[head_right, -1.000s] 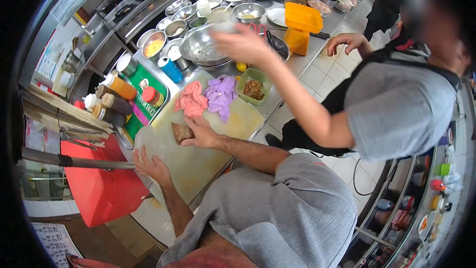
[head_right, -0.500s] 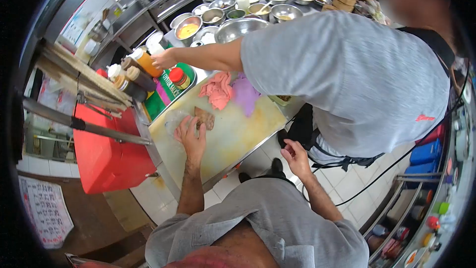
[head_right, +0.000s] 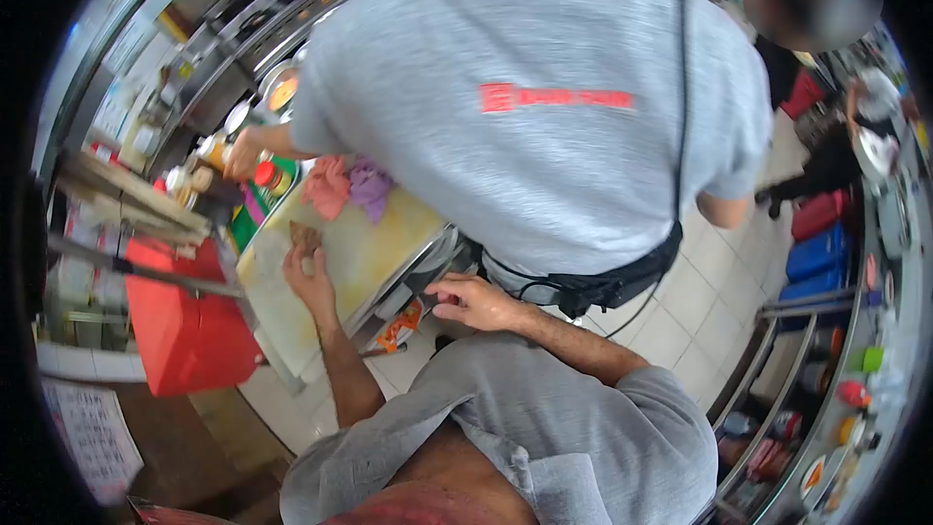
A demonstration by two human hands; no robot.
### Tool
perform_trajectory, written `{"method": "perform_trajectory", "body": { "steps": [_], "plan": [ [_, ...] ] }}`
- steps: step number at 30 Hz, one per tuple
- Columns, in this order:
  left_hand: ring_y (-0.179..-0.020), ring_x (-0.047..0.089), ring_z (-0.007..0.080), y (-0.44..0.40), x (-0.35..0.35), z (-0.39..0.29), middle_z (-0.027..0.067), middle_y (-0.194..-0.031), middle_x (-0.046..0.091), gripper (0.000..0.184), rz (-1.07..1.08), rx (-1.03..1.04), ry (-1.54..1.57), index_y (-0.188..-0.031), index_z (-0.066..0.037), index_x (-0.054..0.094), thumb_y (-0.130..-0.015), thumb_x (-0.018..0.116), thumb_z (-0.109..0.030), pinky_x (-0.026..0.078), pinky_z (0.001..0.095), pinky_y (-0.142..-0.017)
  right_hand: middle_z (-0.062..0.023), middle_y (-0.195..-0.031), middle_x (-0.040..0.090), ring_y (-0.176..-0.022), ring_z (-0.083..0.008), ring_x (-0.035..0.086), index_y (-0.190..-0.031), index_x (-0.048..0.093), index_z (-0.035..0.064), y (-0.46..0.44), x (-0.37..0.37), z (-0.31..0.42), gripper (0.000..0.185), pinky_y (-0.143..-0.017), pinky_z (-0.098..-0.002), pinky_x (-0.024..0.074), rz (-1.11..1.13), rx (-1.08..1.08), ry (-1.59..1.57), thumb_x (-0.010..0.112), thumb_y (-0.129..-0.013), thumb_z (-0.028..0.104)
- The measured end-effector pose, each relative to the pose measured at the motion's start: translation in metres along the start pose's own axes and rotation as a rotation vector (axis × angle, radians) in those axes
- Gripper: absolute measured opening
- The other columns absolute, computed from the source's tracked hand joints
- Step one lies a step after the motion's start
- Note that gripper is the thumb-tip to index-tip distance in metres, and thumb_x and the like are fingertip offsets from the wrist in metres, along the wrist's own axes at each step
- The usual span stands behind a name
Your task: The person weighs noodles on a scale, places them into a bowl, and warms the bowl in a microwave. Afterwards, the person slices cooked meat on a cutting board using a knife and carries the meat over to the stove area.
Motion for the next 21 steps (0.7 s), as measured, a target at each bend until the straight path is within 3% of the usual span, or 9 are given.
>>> {"method": "perform_trajectory", "body": {
  "steps": [3,9,12,16,18,21],
  "plan": [
    [-0.107,0.049,0.0313,0.0,0.002,0.006,0.0141,-0.112,0.054,0.036,0.01,0.056,0.0,-0.105,-0.006,0.06,-0.072,0.07,-0.017,0.038,0.0413,-0.094,-0.0085,-0.091,0.055,-0.08,-0.0181,0.056,-0.114,0.055,0.005,0.007,-0.001,0.002,0.032,-0.067,-0.0287,0.0472,-0.007,-0.097,0.039,0.063,-0.085,0.016],
    [-0.104,0.05,0.0322,-0.025,-0.01,0.025,0.0137,-0.106,0.056,0.037,0.022,-0.084,-0.057,-0.105,-0.005,0.059,-0.072,0.069,-0.019,0.038,0.042,-0.092,-0.0031,-0.085,0.053,-0.071,-0.0096,0.05,-0.11,0.058,0.0037,0.008,0.0,-0.016,0.029,-0.065,-0.0233,0.0446,-0.095,0.003,-0.093,0.065,-0.082,0.01],
    [-0.101,0.051,0.0336,-0.044,0.01,0.043,0.0175,-0.105,0.057,0.05,0.128,-0.162,-0.19,-0.108,-0.004,0.058,-0.07,0.068,-0.035,0.04,0.0441,-0.089,-0.0029,-0.085,0.054,-0.072,-0.009,0.051,-0.11,0.058,0.0034,-0.007,0.002,-0.031,0.029,-0.065,-0.0227,0.045,-0.168,0.036,-0.165,0.065,-0.082,0.009],
    [-0.102,0.049,0.0363,-0.045,0.046,0.084,0.0198,-0.111,0.054,0.066,0.258,-0.289,-0.203,-0.119,-0.004,0.051,-0.068,0.069,-0.04,0.039,0.0477,-0.089,-0.0038,-0.085,0.054,-0.073,-0.011,0.052,-0.111,0.058,0.0033,-0.036,-0.012,-0.025,0.03,-0.066,-0.0246,0.0455,-0.255,-0.005,-0.138,0.064,-0.082,0.009],
    [-0.103,0.049,0.0368,-0.043,0.05,0.082,0.0201,-0.112,0.053,0.068,0.255,-0.223,-0.282,-0.121,-0.004,0.049,-0.068,0.07,-0.04,0.038,0.0479,-0.09,-0.0044,-0.085,0.055,-0.075,-0.0122,0.053,-0.111,0.057,0.0036,-0.057,-0.03,-0.023,0.031,-0.066,-0.0261,0.0459,-0.3,-0.042,-0.078,0.064,-0.082,0.008],
    [-0.104,0.048,0.037,-0.039,0.052,0.088,0.0204,-0.113,0.052,0.069,0.237,-0.126,-0.36,-0.123,-0.005,0.048,-0.066,0.072,-0.038,0.035,0.0476,-0.092,-0.0072,-0.086,0.057,-0.076,-0.0151,0.055,-0.108,0.058,0.0036,-0.075,-0.108,-0.027,0.026,-0.068,-0.0284,0.0464,-0.68,-0.161,0.122,0.061,-0.082,0.006]
  ]
}}
Point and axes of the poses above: each hand's wrist, its own y-axis away from the middle knuckle, its own x-axis out of the palm, z = x × y, the point moved 7 cm from there along -y, towards the middle knuckle
